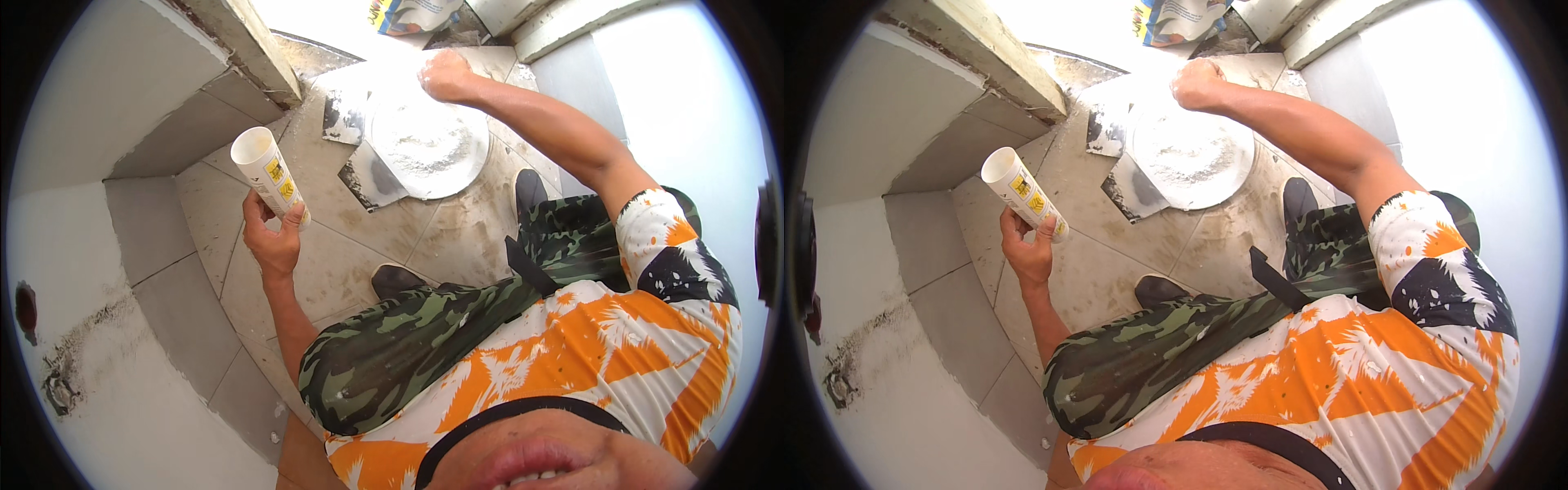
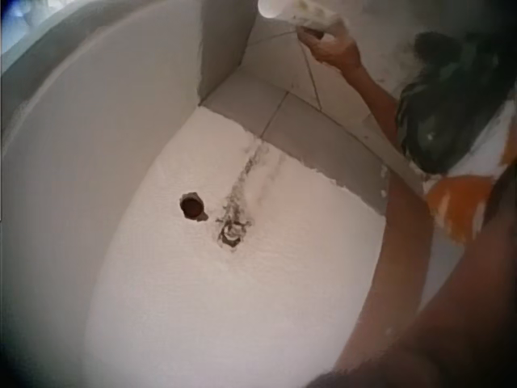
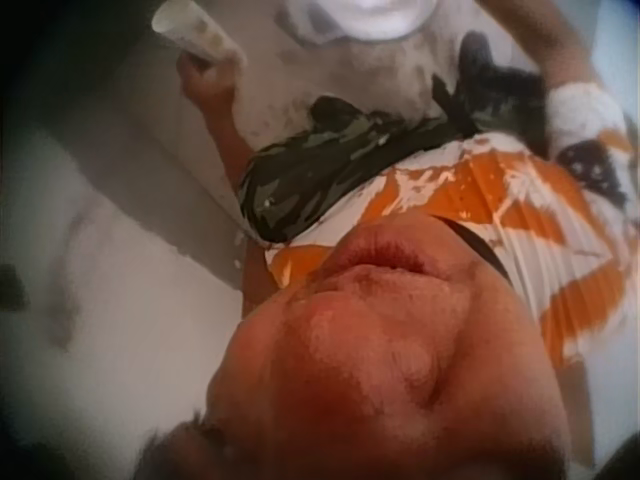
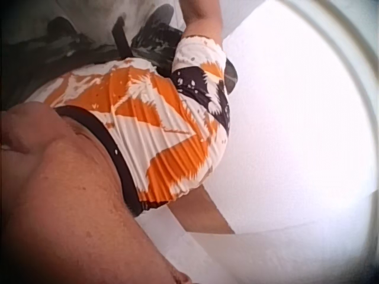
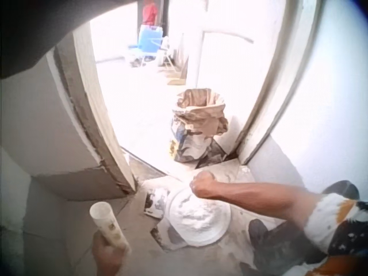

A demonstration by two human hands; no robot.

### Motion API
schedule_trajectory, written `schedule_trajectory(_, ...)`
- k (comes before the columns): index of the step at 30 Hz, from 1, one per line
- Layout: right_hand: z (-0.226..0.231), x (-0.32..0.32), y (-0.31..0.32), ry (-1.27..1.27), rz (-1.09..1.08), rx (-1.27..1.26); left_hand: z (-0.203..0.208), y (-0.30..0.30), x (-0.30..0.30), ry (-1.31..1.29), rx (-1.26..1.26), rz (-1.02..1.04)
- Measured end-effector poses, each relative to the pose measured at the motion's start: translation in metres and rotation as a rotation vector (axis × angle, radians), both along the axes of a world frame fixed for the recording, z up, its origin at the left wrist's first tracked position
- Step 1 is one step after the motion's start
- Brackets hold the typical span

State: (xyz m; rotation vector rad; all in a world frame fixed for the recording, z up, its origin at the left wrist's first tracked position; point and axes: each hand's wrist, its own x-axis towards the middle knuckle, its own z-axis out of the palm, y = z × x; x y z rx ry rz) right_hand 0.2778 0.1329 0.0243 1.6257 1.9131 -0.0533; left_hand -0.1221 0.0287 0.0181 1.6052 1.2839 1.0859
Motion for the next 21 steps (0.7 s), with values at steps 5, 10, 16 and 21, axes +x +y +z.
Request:
schedule_trajectory(5,-0.009,0.011,-0.008,0.093,0.096,-0.049,0.008,-0.004,-0.006,0.015,-0.015,0.026)
schedule_trajectory(10,-0.003,0.011,-0.010,0.145,0.074,0.082,0.013,-0.007,-0.011,0.029,0.011,0.031)
schedule_trajectory(16,-0.009,-0.012,-0.001,0.118,0.125,0.042,0.012,-0.009,-0.010,0.028,-0.017,0.009)
schedule_trajectory(21,0.004,-0.027,-0.020,0.211,0.254,0.052,0.014,-0.010,-0.011,0.034,-0.019,0.021)
